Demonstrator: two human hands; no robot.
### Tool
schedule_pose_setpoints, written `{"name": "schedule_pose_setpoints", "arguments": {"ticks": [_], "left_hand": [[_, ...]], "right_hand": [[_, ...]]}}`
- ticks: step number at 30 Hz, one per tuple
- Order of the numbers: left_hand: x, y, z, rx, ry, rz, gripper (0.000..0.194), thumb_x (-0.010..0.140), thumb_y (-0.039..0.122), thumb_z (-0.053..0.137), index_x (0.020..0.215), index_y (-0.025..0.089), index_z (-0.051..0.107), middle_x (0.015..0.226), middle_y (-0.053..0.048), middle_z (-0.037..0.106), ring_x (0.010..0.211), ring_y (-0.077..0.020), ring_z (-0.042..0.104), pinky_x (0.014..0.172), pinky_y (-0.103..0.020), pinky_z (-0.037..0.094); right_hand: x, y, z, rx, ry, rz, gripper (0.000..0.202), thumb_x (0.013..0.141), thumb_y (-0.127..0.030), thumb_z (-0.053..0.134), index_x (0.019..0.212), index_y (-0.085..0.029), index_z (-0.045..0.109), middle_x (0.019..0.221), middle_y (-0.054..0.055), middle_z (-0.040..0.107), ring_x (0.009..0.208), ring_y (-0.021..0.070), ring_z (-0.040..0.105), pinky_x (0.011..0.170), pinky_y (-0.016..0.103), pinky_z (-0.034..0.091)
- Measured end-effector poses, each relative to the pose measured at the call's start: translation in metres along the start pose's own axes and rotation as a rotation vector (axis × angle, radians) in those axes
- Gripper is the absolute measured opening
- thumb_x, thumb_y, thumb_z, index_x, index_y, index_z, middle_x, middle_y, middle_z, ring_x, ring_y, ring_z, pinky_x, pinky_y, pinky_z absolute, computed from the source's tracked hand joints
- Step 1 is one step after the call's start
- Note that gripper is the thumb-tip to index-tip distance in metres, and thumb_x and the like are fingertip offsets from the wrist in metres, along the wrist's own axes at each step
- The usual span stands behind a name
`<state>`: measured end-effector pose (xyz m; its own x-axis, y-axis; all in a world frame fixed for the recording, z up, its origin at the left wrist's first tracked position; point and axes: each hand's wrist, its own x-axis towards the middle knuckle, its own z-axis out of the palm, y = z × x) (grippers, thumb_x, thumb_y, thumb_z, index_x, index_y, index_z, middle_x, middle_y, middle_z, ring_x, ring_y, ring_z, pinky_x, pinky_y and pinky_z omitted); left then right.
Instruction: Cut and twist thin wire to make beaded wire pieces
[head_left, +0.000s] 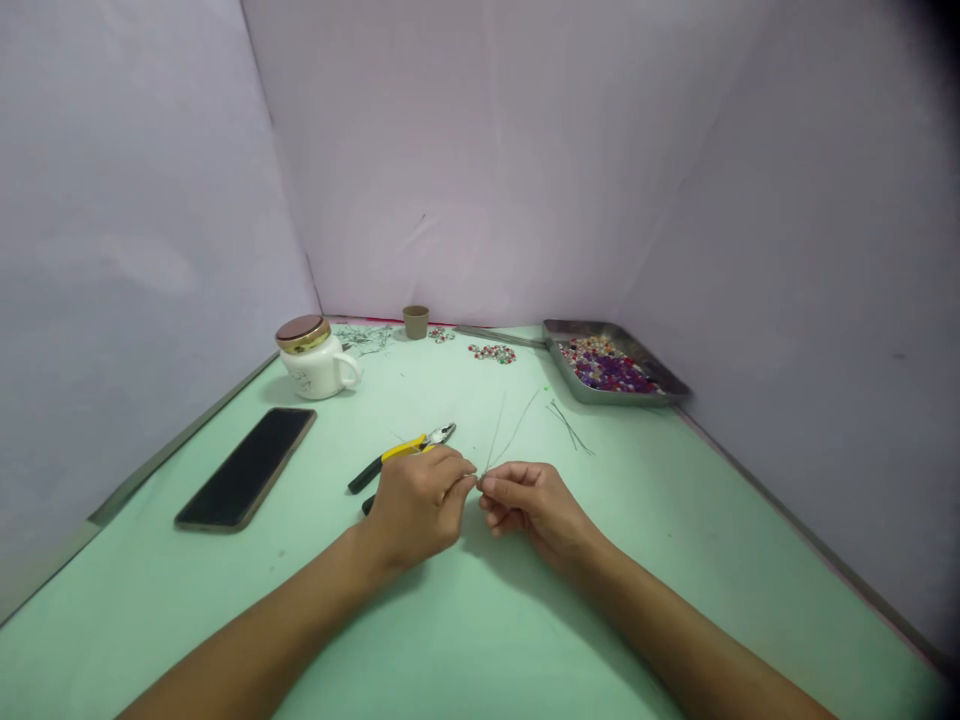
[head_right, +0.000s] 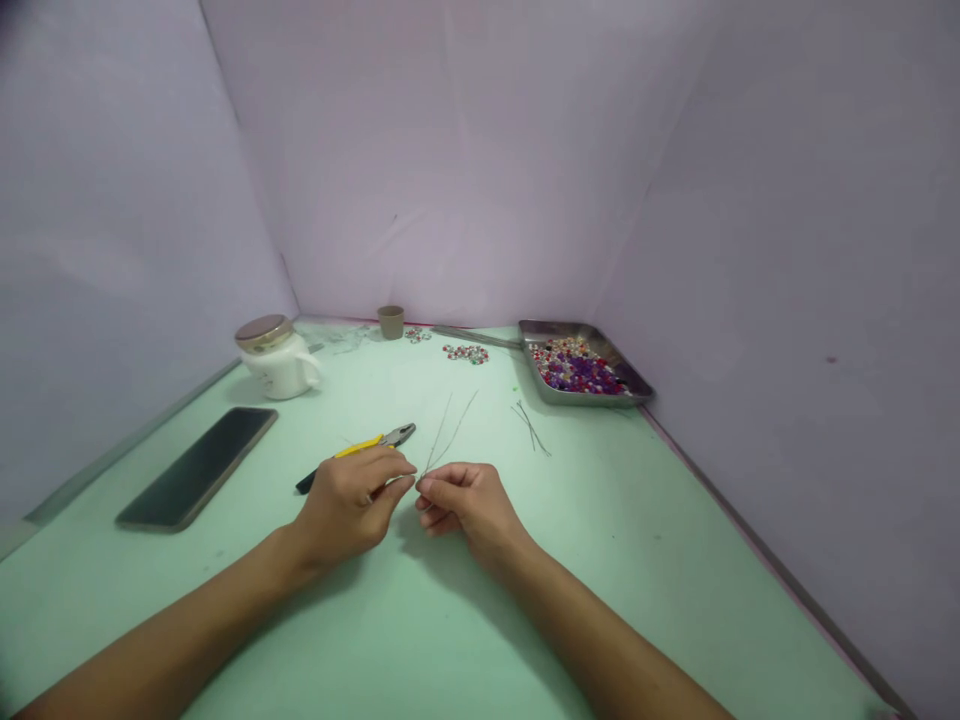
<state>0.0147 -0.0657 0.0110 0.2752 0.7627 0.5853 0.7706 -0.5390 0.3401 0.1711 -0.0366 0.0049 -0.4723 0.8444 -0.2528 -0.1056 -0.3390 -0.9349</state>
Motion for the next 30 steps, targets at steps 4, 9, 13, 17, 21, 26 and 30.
{"name": "schedule_pose_setpoints", "arguments": {"ticks": [4,9,13,17,21,26,30], "left_hand": [[0.006,0.005,-0.008,-0.118,0.007,-0.18,0.018,0.076,0.013,0.042,0.069,0.017,0.058,0.067,-0.002,0.06,0.063,-0.0124,0.053,0.061,-0.025,0.041],[0.008,0.009,-0.013,-0.119,-0.099,-0.287,0.018,0.071,0.01,0.044,0.069,0.017,0.06,0.07,-0.003,0.062,0.065,-0.0143,0.054,0.06,-0.026,0.041],[0.004,0.01,-0.009,-0.096,-0.207,-0.331,0.018,0.07,0.012,0.045,0.065,0.017,0.061,0.065,-0.003,0.061,0.064,-0.0155,0.054,0.06,-0.027,0.041],[0.002,0.009,-0.004,-0.162,-0.21,-0.379,0.018,0.071,0.013,0.043,0.065,0.017,0.06,0.064,-0.003,0.061,0.063,-0.0143,0.054,0.06,-0.026,0.04],[0.001,0.007,-0.002,-0.21,-0.184,-0.478,0.013,0.07,0.015,0.044,0.066,0.018,0.056,0.057,0.001,0.057,0.054,-0.0116,0.05,0.052,-0.024,0.037],[0.004,0.002,0.0,-0.308,-0.226,-0.607,0.014,0.069,0.016,0.045,0.061,0.018,0.056,0.051,0.003,0.053,0.048,-0.0099,0.046,0.046,-0.022,0.034],[0.005,0.001,0.001,-0.363,-0.223,-0.632,0.015,0.069,0.016,0.046,0.061,0.018,0.058,0.051,0.003,0.054,0.048,-0.0093,0.046,0.045,-0.021,0.035]], "right_hand": [[-0.001,0.001,0.003,-0.032,0.0,0.002,0.017,0.062,-0.028,0.065,0.059,-0.012,0.057,0.054,0.0,0.056,0.044,0.0084,0.052,0.044,0.021,0.043],[0.003,0.008,0.003,-0.043,-0.1,-0.008,0.02,0.065,-0.03,0.063,0.06,-0.012,0.056,0.053,-0.001,0.054,0.043,0.0078,0.051,0.044,0.02,0.043],[0.008,0.013,0.002,-0.062,-0.144,-0.004,0.023,0.066,-0.033,0.063,0.061,-0.012,0.055,0.053,-0.002,0.052,0.043,0.007,0.05,0.043,0.02,0.042],[0.011,0.015,0.002,-0.076,-0.137,0.0,0.025,0.065,-0.035,0.064,0.06,-0.013,0.054,0.052,-0.003,0.05,0.043,0.0072,0.049,0.042,0.02,0.042],[0.013,0.014,0.003,-0.076,-0.098,0.027,0.026,0.064,-0.037,0.064,0.061,-0.013,0.054,0.052,-0.002,0.052,0.043,0.0077,0.049,0.041,0.021,0.042],[0.015,0.012,0.006,-0.126,-0.076,0.049,0.026,0.063,-0.038,0.064,0.063,-0.013,0.054,0.055,-0.002,0.052,0.045,0.0082,0.049,0.042,0.022,0.043],[0.016,0.012,0.005,-0.145,-0.086,0.056,0.028,0.065,-0.04,0.061,0.061,-0.014,0.053,0.052,-0.002,0.05,0.043,0.0082,0.048,0.043,0.023,0.043]]}}
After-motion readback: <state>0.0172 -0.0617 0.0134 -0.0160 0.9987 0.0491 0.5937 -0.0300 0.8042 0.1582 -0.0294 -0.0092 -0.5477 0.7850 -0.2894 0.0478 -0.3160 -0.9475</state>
